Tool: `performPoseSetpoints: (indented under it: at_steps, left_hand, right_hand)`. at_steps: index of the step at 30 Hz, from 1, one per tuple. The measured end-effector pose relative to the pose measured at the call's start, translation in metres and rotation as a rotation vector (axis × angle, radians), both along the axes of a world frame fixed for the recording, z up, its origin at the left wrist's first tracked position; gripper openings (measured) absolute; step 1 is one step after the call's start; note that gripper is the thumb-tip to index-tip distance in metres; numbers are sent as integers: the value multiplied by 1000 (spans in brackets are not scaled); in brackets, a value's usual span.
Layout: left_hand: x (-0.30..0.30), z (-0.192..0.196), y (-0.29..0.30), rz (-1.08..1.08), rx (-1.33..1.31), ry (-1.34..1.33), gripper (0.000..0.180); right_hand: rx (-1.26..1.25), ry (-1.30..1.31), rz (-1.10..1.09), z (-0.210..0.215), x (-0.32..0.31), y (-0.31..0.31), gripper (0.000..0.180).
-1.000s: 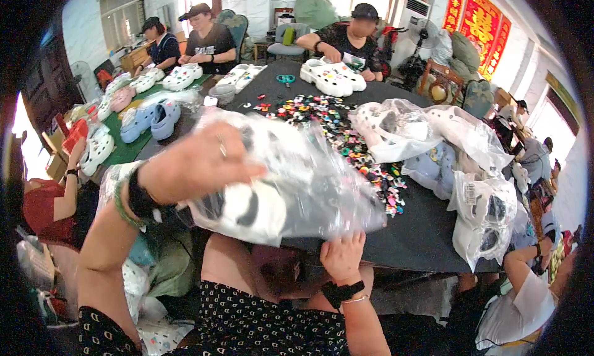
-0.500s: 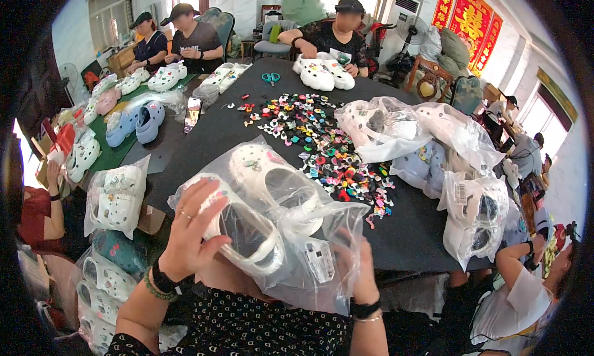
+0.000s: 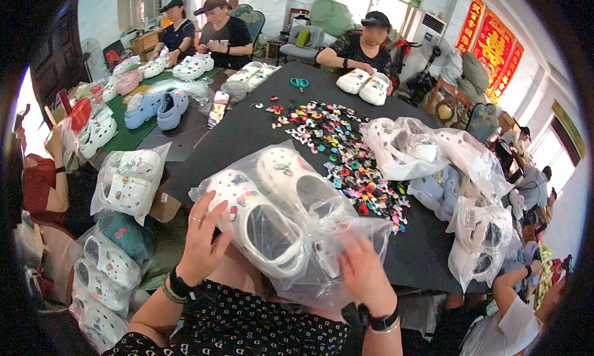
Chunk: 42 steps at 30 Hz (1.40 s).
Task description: Decorating rubber clogs with plastic charms and packaging them in bags.
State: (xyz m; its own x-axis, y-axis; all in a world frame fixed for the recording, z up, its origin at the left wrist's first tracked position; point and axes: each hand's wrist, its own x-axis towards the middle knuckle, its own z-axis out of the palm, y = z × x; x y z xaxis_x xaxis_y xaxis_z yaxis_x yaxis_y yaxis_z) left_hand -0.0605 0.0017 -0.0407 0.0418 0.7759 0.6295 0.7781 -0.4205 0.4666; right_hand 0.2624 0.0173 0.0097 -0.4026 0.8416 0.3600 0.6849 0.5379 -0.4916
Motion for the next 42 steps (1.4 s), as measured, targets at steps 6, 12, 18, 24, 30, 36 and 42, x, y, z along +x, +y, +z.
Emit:
performPoseSetpoints:
  at_steps: [6, 12, 18, 24, 30, 36, 42]
  left_hand:
    - [-7, -8, -10, -8, -3, -15, 51]
    - [-8, -22, -12, 8, -52, -39, 54]
    - [-1, -23, -6, -16, -37, -50, 57]
    - [0, -25, -7, -11, -77, -41, 57]
    - [-4, -28, -8, 8, -74, -61, 57]
    - [-6, -28, -9, -15, -70, -66, 57]
    - [-7, -26, -9, -39, -85, -56, 56]
  right_hand:
    - [-236, 118, -22, -3, 8, 17, 26]
    - [-246, 146, 265, 16, -14, 16, 29]
    - [271, -225, -146, 3, -1, 24, 15]
    - [-401, -208, 13, 30, -17, 20, 29]
    - [-306, 116, 246, 25, -13, 18, 28]
    - [-71, -184, 64, 1, 8, 39, 46]
    - [87, -256, 179, 10, 0, 48, 41]
